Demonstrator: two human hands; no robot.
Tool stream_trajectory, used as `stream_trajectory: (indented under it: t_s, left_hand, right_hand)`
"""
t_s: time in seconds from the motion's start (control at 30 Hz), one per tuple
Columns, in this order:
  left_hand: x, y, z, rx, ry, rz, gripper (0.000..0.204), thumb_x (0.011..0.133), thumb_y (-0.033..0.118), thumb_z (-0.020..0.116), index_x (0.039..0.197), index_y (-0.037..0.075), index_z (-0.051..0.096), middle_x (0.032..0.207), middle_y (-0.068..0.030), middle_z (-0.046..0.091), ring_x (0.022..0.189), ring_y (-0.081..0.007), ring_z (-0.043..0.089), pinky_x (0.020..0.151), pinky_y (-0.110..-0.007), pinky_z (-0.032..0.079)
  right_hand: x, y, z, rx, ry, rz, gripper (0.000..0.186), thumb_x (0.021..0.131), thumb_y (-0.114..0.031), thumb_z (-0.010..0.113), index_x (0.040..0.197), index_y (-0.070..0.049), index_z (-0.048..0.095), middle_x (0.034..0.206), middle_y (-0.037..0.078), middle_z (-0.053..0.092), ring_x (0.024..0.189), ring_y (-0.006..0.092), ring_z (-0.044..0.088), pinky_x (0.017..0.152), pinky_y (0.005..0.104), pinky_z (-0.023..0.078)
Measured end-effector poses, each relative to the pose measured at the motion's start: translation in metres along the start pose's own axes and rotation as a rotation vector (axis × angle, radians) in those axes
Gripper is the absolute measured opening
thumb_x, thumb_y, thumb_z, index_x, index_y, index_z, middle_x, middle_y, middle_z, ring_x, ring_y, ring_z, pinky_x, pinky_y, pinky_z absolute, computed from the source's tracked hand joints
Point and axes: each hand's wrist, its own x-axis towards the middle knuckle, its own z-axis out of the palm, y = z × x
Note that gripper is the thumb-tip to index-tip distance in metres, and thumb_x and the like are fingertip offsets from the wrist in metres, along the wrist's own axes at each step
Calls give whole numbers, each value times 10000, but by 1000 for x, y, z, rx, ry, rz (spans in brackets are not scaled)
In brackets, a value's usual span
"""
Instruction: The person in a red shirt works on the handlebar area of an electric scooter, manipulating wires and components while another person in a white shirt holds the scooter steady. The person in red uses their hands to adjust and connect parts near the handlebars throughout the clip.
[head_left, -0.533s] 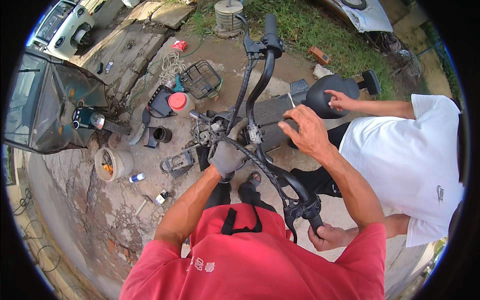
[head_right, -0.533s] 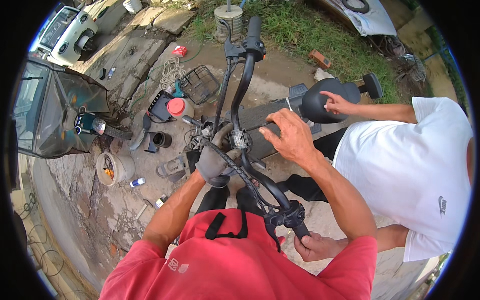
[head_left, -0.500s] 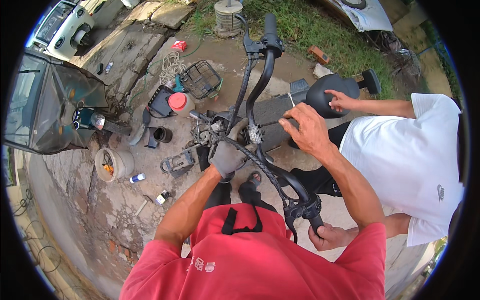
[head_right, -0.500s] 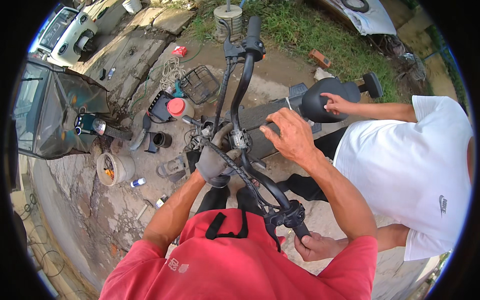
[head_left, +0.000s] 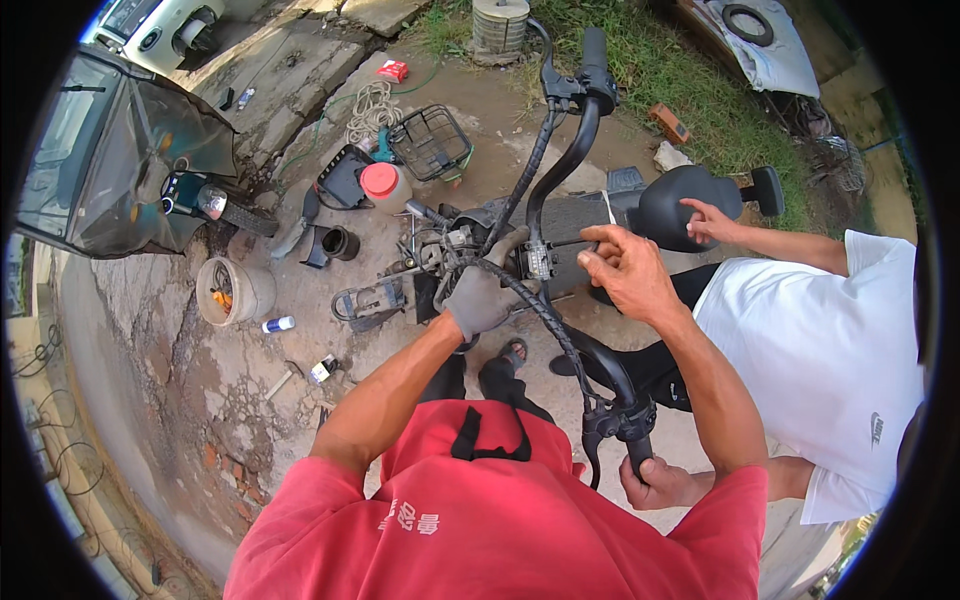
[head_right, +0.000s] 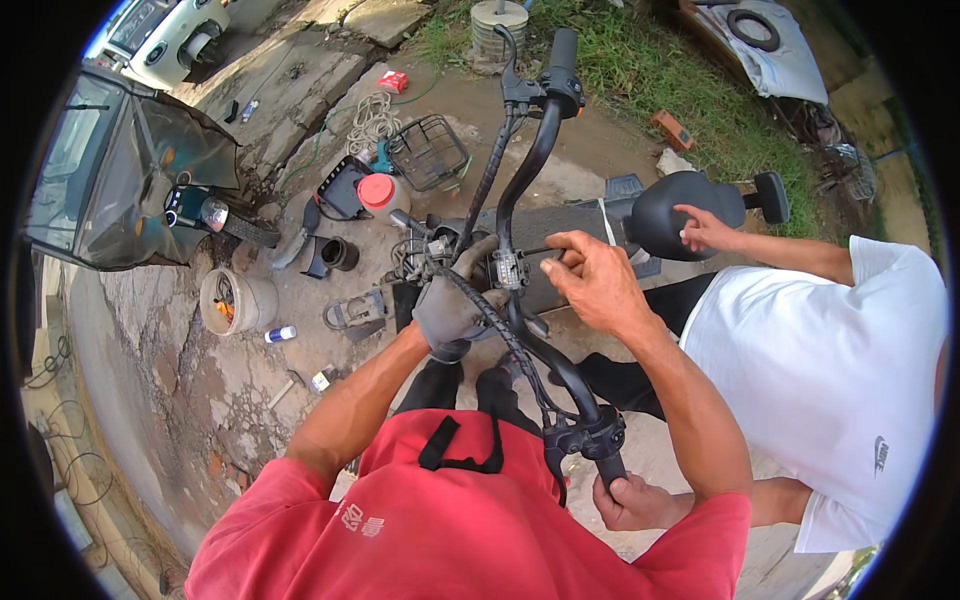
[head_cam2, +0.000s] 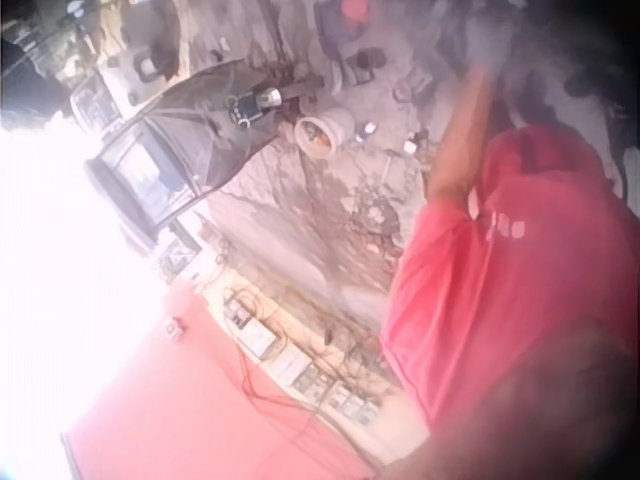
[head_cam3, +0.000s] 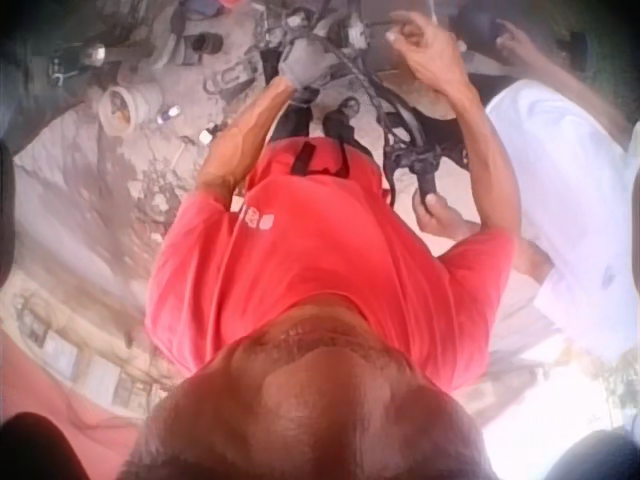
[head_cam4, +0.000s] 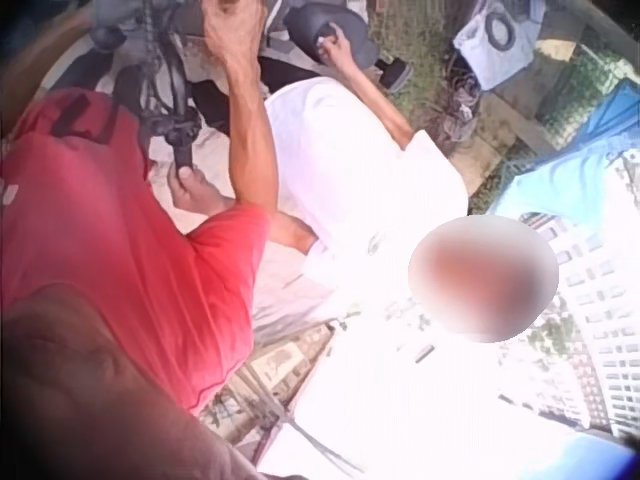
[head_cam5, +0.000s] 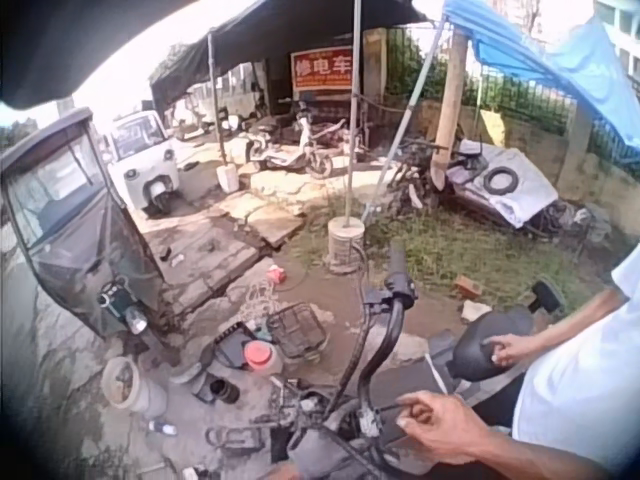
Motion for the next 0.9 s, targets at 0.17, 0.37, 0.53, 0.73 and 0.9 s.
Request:
stream_trajectory:
  t_s: [0.17,0.37,0.53,0.73,0.9]
  left_hand:
    - [0,-14,0,40,10,62,854,847,248,814,1580,59,419,954,-103,633,812,-195,608,754,-362,507]
    - [-1,-21,0,31,7,76,879,836,341,835,1554,21,441,1432,-237,579,1215,-338,618,1035,-418,495]
    - [1,-24,4,29,-11,21,877,814,350,830,1528,0,458,1484,-255,553,1359,-375,566,1135,-429,449]
    - [-1,-23,4,9,-7,-22,854,808,323,828,1515,1,475,1486,-254,553,1371,-394,552,1148,-430,440]
    - [0,-22,4,23,-10,2,866,814,334,845,1525,10,471,1502,-250,542,1412,-387,515,1171,-436,416]
  right_hand:
    - [16,-2,0,-313,154,-266,299,940,-302,776,1037,-19,776,800,104,675,699,244,660,663,384,509]
    - [44,4,4,-356,199,-115,289,1014,-276,654,1064,-4,739,742,145,673,632,289,651,667,412,518]
    - [53,24,-5,94,142,343,271,1041,-263,616,1125,-23,709,697,51,650,535,85,572,542,246,455]
    - [23,43,4,-440,360,-331,306,1024,-304,670,1072,-2,679,762,78,658,662,203,639,626,365,508]
    - [9,29,1,-746,272,-329,447,1007,-375,680,739,-24,614,737,142,611,668,381,612,618,473,465]
